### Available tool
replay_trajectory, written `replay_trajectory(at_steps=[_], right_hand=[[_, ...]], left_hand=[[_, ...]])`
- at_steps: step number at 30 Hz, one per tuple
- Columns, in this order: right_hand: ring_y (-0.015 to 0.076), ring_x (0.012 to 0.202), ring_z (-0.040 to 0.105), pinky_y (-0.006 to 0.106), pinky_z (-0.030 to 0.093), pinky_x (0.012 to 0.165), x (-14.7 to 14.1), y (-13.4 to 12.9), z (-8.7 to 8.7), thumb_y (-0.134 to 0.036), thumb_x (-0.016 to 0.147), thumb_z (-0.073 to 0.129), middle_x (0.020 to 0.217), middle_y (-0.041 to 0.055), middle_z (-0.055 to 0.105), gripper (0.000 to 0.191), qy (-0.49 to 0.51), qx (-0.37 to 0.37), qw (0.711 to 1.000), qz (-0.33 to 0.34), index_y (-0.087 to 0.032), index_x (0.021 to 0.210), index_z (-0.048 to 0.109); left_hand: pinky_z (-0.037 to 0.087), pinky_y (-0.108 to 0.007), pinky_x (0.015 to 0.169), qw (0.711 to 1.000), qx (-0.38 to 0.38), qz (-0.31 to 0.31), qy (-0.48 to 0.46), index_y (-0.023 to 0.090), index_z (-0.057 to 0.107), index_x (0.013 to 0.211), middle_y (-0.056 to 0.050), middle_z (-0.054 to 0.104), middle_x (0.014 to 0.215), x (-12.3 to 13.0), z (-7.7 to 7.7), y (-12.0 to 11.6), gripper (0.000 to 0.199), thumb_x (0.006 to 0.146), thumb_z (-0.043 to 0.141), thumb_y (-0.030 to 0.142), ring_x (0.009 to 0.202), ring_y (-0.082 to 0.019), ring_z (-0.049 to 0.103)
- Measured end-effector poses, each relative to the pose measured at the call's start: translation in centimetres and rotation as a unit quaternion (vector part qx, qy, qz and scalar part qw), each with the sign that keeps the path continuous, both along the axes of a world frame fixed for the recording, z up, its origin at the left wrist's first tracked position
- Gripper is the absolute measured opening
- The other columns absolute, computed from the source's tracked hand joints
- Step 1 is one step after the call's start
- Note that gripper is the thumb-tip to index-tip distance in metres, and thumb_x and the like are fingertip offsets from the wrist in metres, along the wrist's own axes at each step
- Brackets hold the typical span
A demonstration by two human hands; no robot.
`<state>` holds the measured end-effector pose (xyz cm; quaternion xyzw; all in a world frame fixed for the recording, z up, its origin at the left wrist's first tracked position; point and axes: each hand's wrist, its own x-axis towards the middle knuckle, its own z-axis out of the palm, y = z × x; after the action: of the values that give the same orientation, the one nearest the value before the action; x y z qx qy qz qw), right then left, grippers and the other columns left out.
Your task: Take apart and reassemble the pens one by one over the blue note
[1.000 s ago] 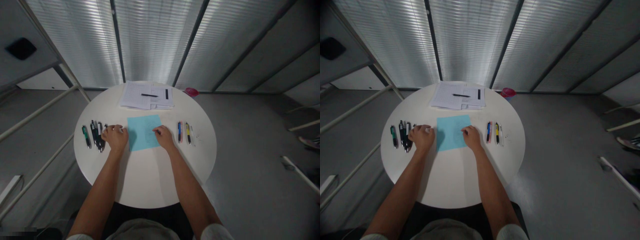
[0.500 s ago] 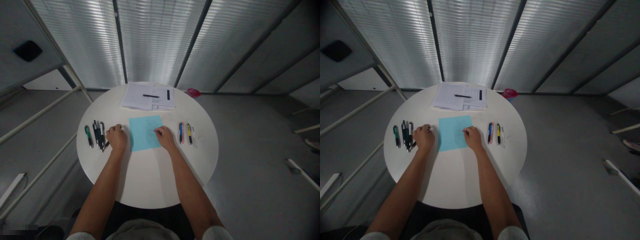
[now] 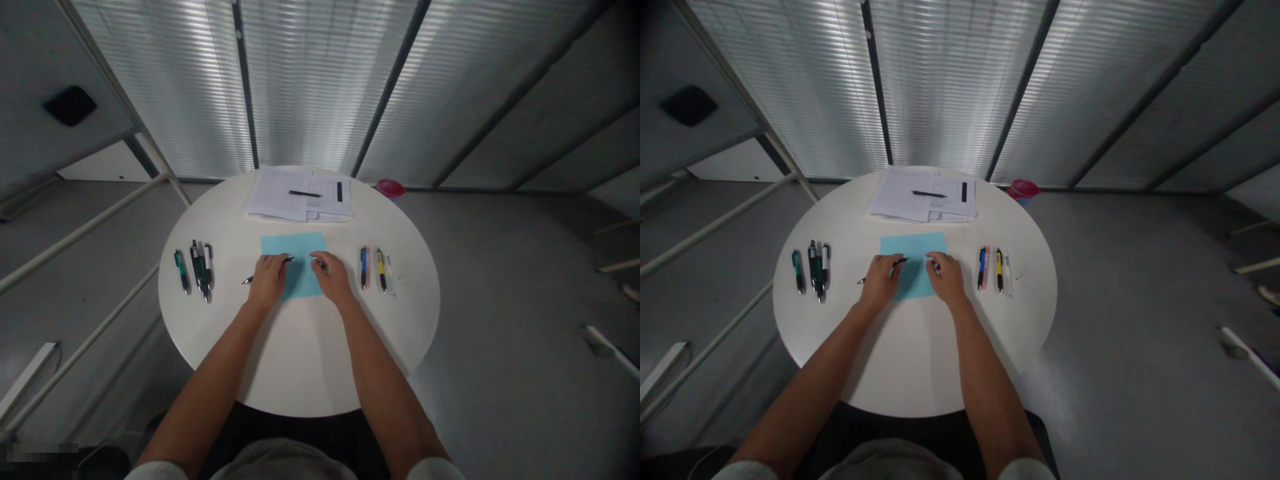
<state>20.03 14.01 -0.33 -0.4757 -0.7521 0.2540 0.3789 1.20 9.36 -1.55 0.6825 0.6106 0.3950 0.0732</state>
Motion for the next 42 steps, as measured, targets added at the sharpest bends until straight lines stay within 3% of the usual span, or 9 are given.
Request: replay_trajectory(at_steps=[3, 6, 10, 13, 18, 23, 28, 33, 42], right_hand=[[0.0171, 0.077, 0.061, 0.029, 0.049, 0.075, -0.6, -0.5, 0.1, -0.041, 0.092, 0.050, 0.083, 0.0014, 0.068, 0.026, 0.099, -0.060, 0.991, 0.064, -0.023, 0.098, 0.068], [0.0162, 0.074, 0.061, 0.028, 0.048, 0.070, -1.2, -0.7, -0.2, -0.046, 0.090, 0.053, 0.077, 0.0000, 0.066, 0.027, 0.153, -0.106, 0.977, 0.103, -0.023, 0.090, 0.067], [0.0149, 0.070, 0.060, 0.026, 0.046, 0.066, -1.4, -0.5, -0.4, -0.046, 0.088, 0.055, 0.077, -0.0005, 0.066, 0.027, 0.179, -0.136, 0.970, 0.096, -0.023, 0.094, 0.067], [0.0142, 0.068, 0.058, 0.025, 0.044, 0.062, -1.3, -0.3, -0.2, -0.045, 0.087, 0.054, 0.077, -0.0001, 0.066, 0.027, 0.167, -0.134, 0.973, 0.084, -0.022, 0.084, 0.067], [0.0092, 0.050, 0.046, 0.022, 0.037, 0.049, -1.0, 0.2, -0.1, -0.051, 0.085, 0.055, 0.065, -0.0026, 0.061, 0.032, 0.228, -0.164, 0.959, 0.026, -0.020, 0.081, 0.064], [0.0063, 0.045, 0.044, 0.020, 0.030, 0.040, -0.4, 1.0, -0.1, -0.056, 0.078, 0.060, 0.067, -0.0025, 0.061, 0.037, 0.348, -0.209, 0.912, -0.057, -0.020, 0.086, 0.062], [0.0059, 0.043, 0.045, 0.020, 0.030, 0.037, -0.1, 1.4, -0.2, -0.055, 0.076, 0.064, 0.066, -0.0029, 0.062, 0.038, 0.387, -0.216, 0.895, -0.061, -0.019, 0.086, 0.063], [0.0066, 0.043, 0.048, 0.020, 0.032, 0.038, 0.1, 1.5, -0.4, -0.052, 0.076, 0.066, 0.062, -0.0033, 0.061, 0.034, 0.402, -0.235, 0.884, -0.037, -0.019, 0.086, 0.064], [0.0062, 0.042, 0.042, 0.019, 0.028, 0.038, 0.2, 1.6, -0.6, -0.046, 0.076, 0.069, 0.053, -0.0071, 0.052, 0.029, 0.417, -0.249, 0.874, -0.019, -0.020, 0.085, 0.064]], left_hand=[[0.046, -0.043, 0.095, 0.996, 0.028, -0.080, -0.008, 0.021, 0.063, 0.113, -0.013, 0.066, 0.108, 1.5, 0.2, -0.2, 0.025, 0.095, 0.047, 0.026, 0.104, -0.024, 0.056], [0.049, -0.040, 0.090, 0.992, 0.042, -0.114, -0.026, 0.019, 0.063, 0.111, -0.014, 0.063, 0.103, 2.0, 0.3, -0.3, 0.025, 0.096, 0.044, 0.026, 0.099, -0.022, 0.056], [0.049, -0.036, 0.087, 0.990, 0.046, -0.129, -0.024, 0.019, 0.063, 0.107, -0.011, 0.061, 0.098, 1.9, 0.2, -0.3, 0.025, 0.098, 0.041, 0.028, 0.095, -0.019, 0.056], [0.048, -0.035, 0.087, 0.989, 0.043, -0.139, -0.010, 0.020, 0.064, 0.105, -0.010, 0.061, 0.097, 2.1, 0.3, -0.4, 0.025, 0.098, 0.042, 0.031, 0.094, -0.019, 0.056], [0.044, -0.039, 0.090, 0.998, 0.043, -0.051, 0.017, 0.019, 0.065, 0.105, -0.012, 0.063, 0.102, 1.4, 0.9, -0.5, 0.024, 0.094, 0.049, 0.034, 0.100, -0.024, 0.056], [0.044, -0.032, 0.076, 0.993, -0.002, 0.028, -0.113, 0.018, 0.066, 0.096, -0.007, 0.063, 0.086, -0.3, 0.7, -0.3, 0.025, 0.093, 0.048, 0.036, 0.079, -0.018, 0.056], [0.039, -0.025, 0.059, 0.950, -0.045, 0.021, -0.307, 0.017, 0.067, 0.087, -0.001, 0.061, 0.070, -0.6, 0.2, 0.4, 0.026, 0.085, 0.061, 0.042, 0.061, -0.012, 0.050], [0.036, -0.023, 0.051, 0.886, -0.056, 0.002, -0.460, 0.015, 0.067, 0.085, -0.001, 0.062, 0.067, -0.4, 1.1, 0.8, 0.027, 0.076, 0.070, 0.041, 0.052, -0.009, 0.047], [0.032, -0.022, 0.047, 0.848, -0.058, -0.022, -0.526, 0.015, 0.068, 0.089, -0.002, 0.064, 0.068, -0.7, 1.3, 0.9, 0.030, 0.071, 0.077, 0.036, 0.049, -0.007, 0.047]])
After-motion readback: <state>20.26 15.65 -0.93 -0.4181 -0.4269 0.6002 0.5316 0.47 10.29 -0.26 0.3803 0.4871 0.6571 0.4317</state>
